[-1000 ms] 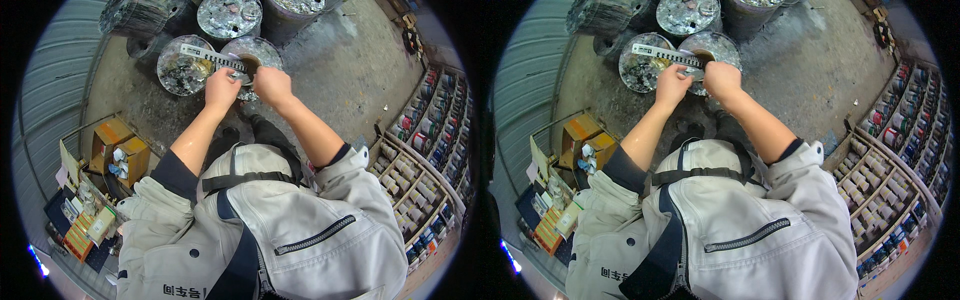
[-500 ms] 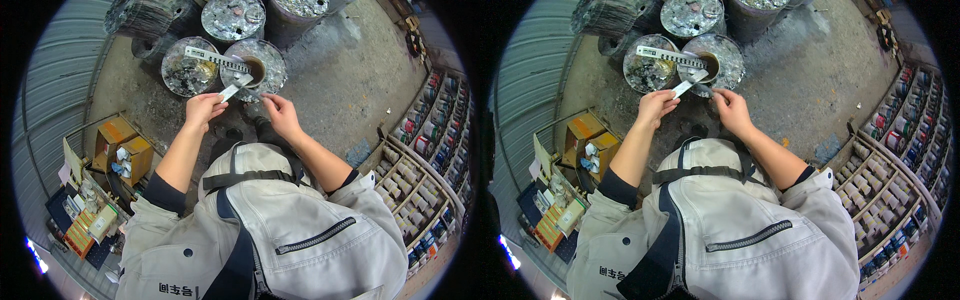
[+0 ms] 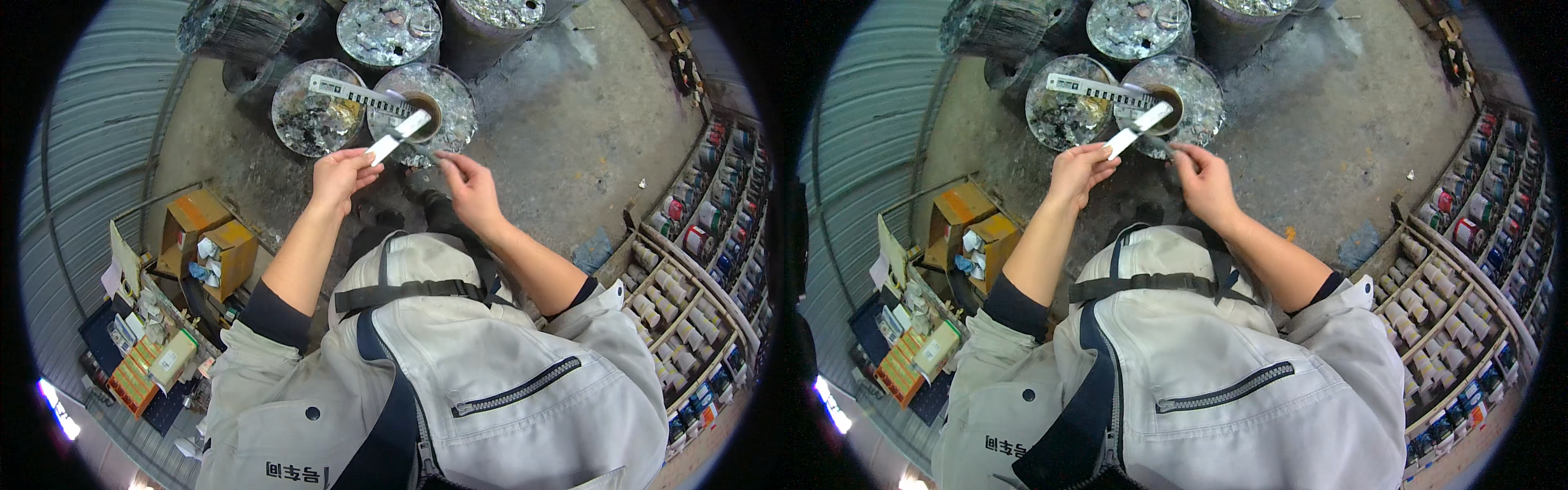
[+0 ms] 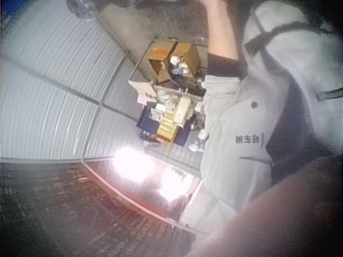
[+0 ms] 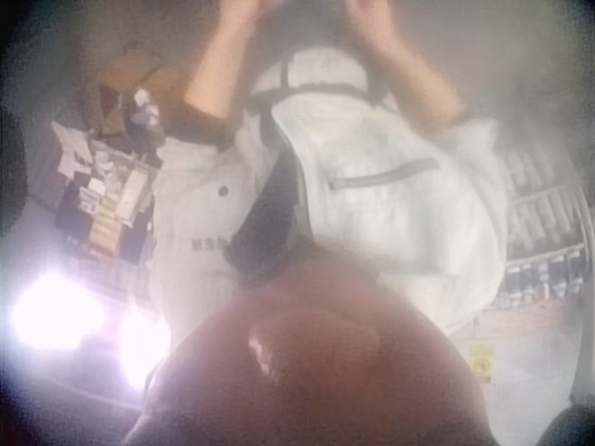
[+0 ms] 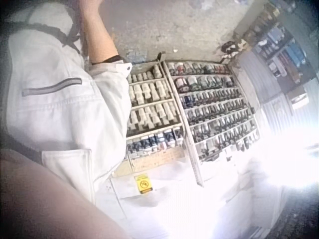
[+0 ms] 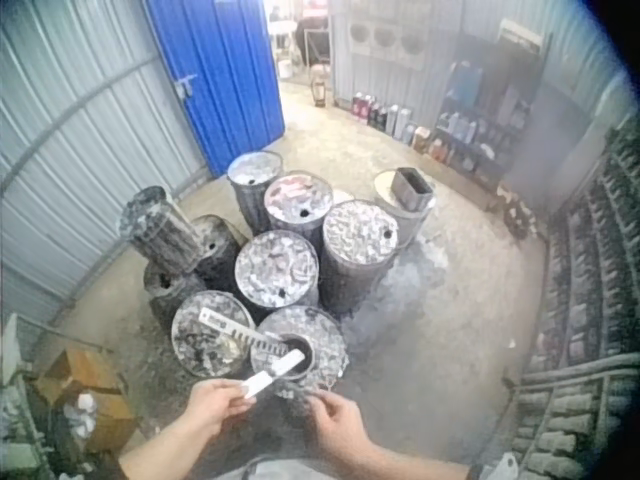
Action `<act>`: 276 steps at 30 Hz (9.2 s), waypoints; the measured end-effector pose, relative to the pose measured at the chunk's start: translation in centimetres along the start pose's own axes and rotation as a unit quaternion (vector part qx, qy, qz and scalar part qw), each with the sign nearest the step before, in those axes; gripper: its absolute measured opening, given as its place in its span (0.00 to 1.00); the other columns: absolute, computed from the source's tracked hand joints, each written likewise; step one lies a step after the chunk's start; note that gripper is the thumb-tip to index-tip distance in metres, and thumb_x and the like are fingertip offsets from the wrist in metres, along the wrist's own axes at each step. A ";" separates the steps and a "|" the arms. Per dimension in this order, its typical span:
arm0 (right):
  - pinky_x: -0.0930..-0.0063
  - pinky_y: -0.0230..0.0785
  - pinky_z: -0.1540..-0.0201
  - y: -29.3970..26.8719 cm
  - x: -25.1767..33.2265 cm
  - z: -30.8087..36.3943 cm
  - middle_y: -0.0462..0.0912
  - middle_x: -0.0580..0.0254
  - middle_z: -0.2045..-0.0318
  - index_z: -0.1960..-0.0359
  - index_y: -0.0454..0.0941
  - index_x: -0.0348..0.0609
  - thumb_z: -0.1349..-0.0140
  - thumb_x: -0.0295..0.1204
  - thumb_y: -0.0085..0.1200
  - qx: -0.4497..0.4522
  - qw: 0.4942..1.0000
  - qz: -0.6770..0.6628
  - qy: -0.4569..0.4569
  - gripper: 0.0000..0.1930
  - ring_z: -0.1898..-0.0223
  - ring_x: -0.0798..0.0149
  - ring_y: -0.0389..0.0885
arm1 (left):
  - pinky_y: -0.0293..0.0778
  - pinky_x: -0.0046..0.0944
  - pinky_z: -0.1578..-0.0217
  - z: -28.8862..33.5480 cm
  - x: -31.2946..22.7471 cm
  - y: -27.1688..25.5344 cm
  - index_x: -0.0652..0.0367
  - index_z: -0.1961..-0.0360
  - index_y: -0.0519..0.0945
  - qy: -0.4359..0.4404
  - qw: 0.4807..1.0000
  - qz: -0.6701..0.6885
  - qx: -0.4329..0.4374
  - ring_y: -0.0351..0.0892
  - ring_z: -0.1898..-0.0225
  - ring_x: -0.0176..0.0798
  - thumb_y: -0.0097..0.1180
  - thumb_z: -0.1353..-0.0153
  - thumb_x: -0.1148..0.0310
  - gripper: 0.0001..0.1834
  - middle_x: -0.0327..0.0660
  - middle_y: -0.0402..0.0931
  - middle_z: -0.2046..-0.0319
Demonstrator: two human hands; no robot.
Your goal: The person opens a paint can, stirs the contents with a stick, and uses the stick to apply paint to a brake caliper held in the left hand. The person repeatedly dips the stick into the can and coats the caliper surfaces.
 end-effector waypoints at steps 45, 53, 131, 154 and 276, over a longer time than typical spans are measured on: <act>0.64 0.77 0.62 -3.1 0.3 -3.3 0.90 0.53 0.69 0.48 0.85 0.34 0.28 0.35 0.57 -0.104 0.982 0.156 -0.034 0.17 0.70 0.62 0.86 | 0.85 0.34 0.63 0.0 2.0 -1.4 0.67 0.51 0.84 0.017 0.999 -0.041 0.008 0.91 0.63 0.40 0.68 0.35 0.73 0.13 0.48 0.88 0.60; 0.52 0.79 0.51 1.1 6.0 -7.2 0.89 0.40 0.60 0.43 0.82 0.38 0.37 0.32 0.62 -0.021 0.855 0.505 -0.114 0.22 0.56 0.42 0.89 | 0.85 0.38 0.67 2.9 -0.5 -4.9 0.70 0.60 0.86 0.213 0.968 -0.130 -0.026 0.91 0.69 0.39 0.66 0.37 0.76 0.08 0.51 0.88 0.70; 0.57 0.67 0.68 79.8 -14.3 89.8 0.82 0.62 0.77 0.74 0.79 0.50 0.38 0.36 0.58 0.747 -0.003 0.066 -0.661 0.08 0.75 0.53 0.81 | 0.80 0.31 0.68 65.6 63.3 -52.7 0.66 0.61 0.86 0.189 0.394 0.536 -0.722 0.80 0.72 0.27 0.68 0.38 0.78 0.05 0.37 0.85 0.69; 0.53 0.48 0.77 91.6 -17.4 83.6 0.60 0.57 0.88 0.84 0.66 0.37 0.22 0.45 0.49 0.897 0.298 0.180 -0.271 0.31 0.84 0.62 0.55 | 0.81 0.31 0.69 65.4 55.5 -54.8 0.69 0.57 0.86 0.120 0.346 0.547 -0.753 0.82 0.70 0.29 0.69 0.36 0.77 0.08 0.41 0.86 0.65; 0.65 0.69 0.72 72.8 -24.0 97.3 0.76 0.54 0.79 0.70 0.76 0.37 0.47 0.33 0.70 0.923 0.210 0.130 -0.294 0.15 0.78 0.62 0.74 | 0.72 0.48 0.39 74.9 79.0 -52.4 0.63 0.35 0.69 0.051 0.321 0.259 -0.909 0.77 0.40 0.56 0.85 0.60 0.62 0.52 0.53 0.77 0.45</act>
Point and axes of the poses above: each hand's wrist, its own z-axis away from the middle knuckle, its own y-axis out of the palm, x = y × z, the point moved 10 cm from there along -z, towards the middle knuckle
